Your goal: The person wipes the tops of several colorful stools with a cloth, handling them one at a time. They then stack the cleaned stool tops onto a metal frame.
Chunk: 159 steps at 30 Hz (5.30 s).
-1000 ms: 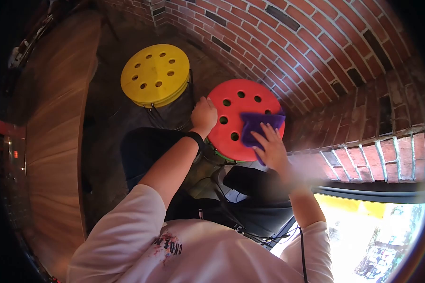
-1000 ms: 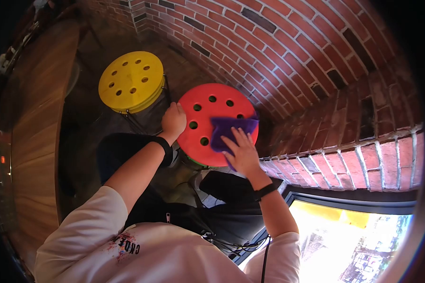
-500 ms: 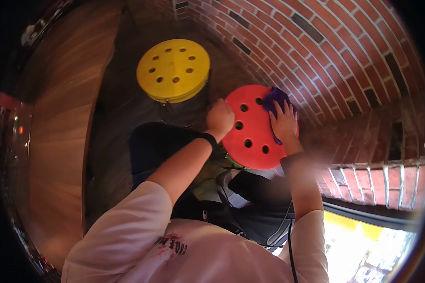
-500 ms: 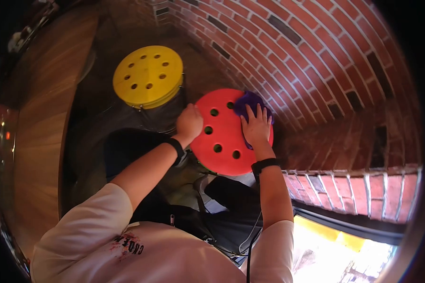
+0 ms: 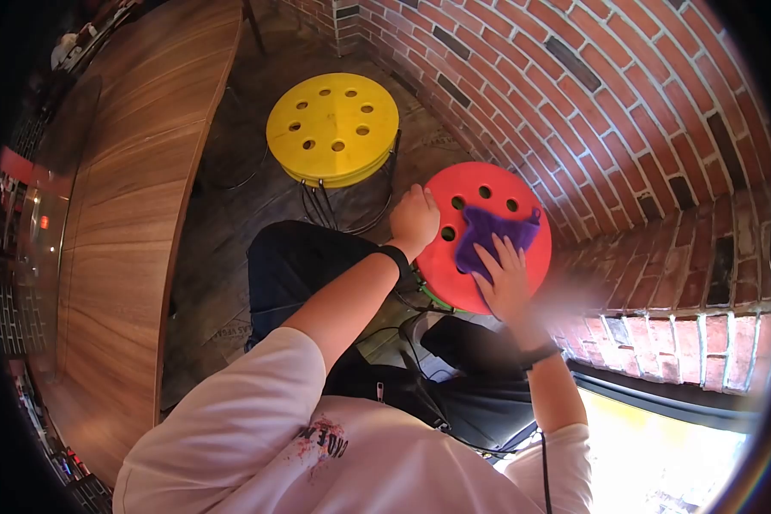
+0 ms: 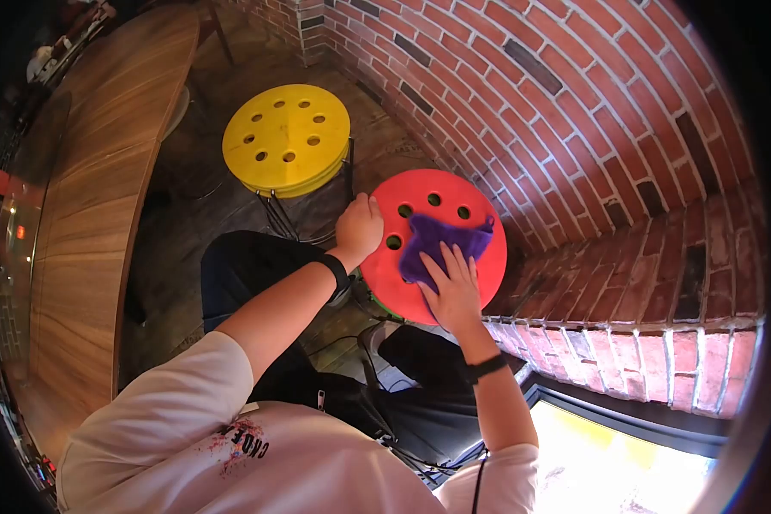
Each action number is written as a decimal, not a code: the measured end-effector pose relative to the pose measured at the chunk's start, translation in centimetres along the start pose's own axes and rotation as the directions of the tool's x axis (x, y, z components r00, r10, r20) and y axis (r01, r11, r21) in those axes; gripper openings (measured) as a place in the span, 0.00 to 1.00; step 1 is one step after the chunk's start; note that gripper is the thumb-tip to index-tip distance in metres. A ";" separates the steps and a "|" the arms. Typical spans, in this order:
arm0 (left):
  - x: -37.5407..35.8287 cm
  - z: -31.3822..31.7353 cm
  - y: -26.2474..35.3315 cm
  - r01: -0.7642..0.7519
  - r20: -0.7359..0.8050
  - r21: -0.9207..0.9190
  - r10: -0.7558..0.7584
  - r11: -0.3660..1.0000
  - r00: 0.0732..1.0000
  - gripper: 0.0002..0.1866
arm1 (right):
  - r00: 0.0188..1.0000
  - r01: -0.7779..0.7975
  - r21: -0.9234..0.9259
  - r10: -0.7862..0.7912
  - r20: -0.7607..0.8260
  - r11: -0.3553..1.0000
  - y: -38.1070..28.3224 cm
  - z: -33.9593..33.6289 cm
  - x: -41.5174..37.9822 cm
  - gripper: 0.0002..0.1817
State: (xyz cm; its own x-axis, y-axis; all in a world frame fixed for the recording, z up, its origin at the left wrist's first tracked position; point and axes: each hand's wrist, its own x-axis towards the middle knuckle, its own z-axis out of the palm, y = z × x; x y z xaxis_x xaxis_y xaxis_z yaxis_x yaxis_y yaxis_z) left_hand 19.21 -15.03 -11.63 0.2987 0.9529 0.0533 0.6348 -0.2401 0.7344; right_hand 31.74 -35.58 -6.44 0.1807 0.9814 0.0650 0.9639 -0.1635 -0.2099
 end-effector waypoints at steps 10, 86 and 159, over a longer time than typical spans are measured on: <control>-0.1 -0.2 0.1 0.009 -0.019 -0.012 -0.009 1.000 1.000 0.17 | 0.960 -0.241 -0.062 0.229 -0.160 0.968 5.5 -0.1 -0.2 0.29; 0.0 0.1 -1.0 -0.116 0.065 0.144 0.107 0.983 0.992 0.29 | 0.532 -0.657 0.397 0.767 -0.359 0.641 4.2 3.1 -2.9 0.37; 8.9 -34.2 3.6 -0.158 -0.182 -0.917 -0.031 0.366 0.983 0.22 | 0.989 0.137 0.990 0.057 -0.139 0.040 -7.3 -17.7 37.9 0.29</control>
State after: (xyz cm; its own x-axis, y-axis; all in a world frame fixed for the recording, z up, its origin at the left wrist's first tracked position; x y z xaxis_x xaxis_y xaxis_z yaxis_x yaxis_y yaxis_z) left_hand -0.23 -1.09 14.68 0.1443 0.9776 0.1530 -0.4685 -0.0687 0.8808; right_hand 34.99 1.00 14.78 0.2602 0.9471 0.1877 -0.1299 0.2270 -0.9652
